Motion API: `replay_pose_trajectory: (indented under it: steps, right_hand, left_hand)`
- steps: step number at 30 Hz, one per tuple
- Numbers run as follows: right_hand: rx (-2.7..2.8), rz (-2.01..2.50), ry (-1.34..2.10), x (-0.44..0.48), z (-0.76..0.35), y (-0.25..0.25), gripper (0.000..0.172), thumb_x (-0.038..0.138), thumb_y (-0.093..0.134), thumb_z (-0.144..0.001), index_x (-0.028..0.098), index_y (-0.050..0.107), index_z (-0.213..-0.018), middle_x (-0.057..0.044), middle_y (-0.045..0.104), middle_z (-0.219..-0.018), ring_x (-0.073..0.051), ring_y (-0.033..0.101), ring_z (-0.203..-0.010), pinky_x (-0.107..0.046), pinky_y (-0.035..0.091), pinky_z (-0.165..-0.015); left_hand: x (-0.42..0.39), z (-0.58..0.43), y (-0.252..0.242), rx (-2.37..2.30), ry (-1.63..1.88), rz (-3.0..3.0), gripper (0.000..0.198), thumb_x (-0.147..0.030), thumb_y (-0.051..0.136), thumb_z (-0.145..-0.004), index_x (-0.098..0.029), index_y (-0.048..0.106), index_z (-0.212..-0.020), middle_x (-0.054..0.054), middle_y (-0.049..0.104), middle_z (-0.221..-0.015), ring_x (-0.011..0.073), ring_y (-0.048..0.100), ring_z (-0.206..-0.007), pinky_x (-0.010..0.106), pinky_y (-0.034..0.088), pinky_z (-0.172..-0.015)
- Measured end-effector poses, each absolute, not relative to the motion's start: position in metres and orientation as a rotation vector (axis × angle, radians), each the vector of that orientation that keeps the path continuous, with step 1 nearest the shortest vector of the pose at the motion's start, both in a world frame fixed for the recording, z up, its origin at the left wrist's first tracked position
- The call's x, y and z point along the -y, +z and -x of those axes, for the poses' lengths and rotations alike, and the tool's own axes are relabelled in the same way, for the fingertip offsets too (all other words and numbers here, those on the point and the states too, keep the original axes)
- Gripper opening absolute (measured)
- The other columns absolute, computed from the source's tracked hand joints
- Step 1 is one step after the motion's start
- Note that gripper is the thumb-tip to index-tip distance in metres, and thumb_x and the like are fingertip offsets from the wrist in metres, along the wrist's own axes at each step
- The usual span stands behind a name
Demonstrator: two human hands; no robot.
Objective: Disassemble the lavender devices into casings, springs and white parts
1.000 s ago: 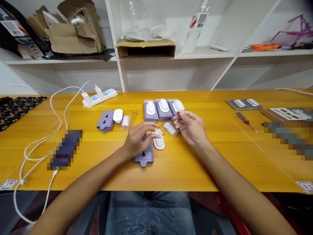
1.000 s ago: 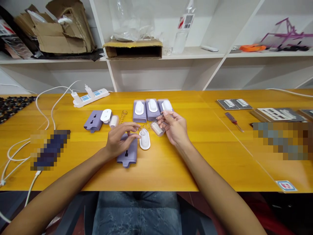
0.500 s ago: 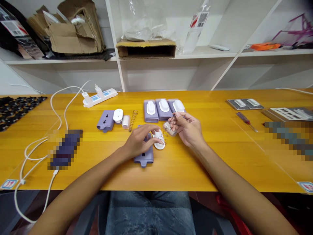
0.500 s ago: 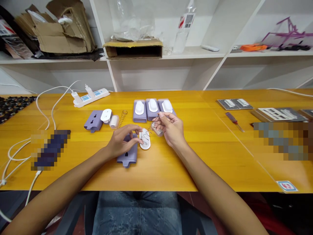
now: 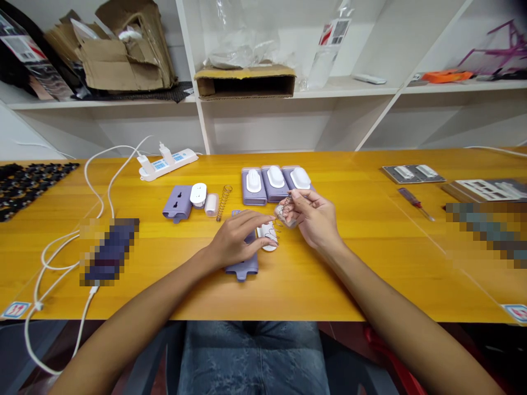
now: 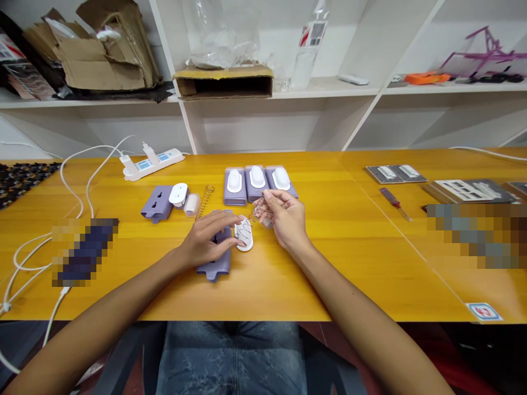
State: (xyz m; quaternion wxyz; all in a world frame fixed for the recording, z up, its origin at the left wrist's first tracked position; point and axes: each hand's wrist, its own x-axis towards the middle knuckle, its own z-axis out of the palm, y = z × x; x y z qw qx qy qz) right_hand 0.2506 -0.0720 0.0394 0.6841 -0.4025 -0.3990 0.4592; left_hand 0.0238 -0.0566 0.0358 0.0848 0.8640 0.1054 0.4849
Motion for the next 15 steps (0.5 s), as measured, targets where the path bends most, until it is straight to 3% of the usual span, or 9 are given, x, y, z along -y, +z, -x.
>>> replay_pose_trajectory:
  steps: [7,15]
  right_hand:
    - [0.988,0.896,1.004,0.079,-0.2447,0.0445,0.041,0.052,0.096,-0.081,0.023,0.077,-0.104,-0.004,0.082,-0.086,-0.015,0.071,-0.06,-0.028,0.058,-0.052]
    - [0.942,0.921,0.955,0.0767,-0.2438,0.0429,0.041,0.05,0.097,-0.079,0.023,0.077,-0.102,-0.003,0.082,-0.083,-0.014,0.068,-0.056,-0.028,0.056,-0.051]
  left_hand:
    - [0.0577,-0.0235,0.0367,-0.324,1.43,-2.598,0.05,-0.034,0.087,-0.095,-0.021,0.068,-0.139,0.014,0.084,-0.116,0.027,0.082,-0.108,0.044,0.068,-0.096]
    - [0.0597,-0.0243,0.0371,-0.344,1.42,-2.63,0.057,-0.043,0.09,-0.092,-0.021,0.067,-0.14,0.014,0.084,-0.119,0.0274,0.082,-0.108,0.044,0.067,-0.098]
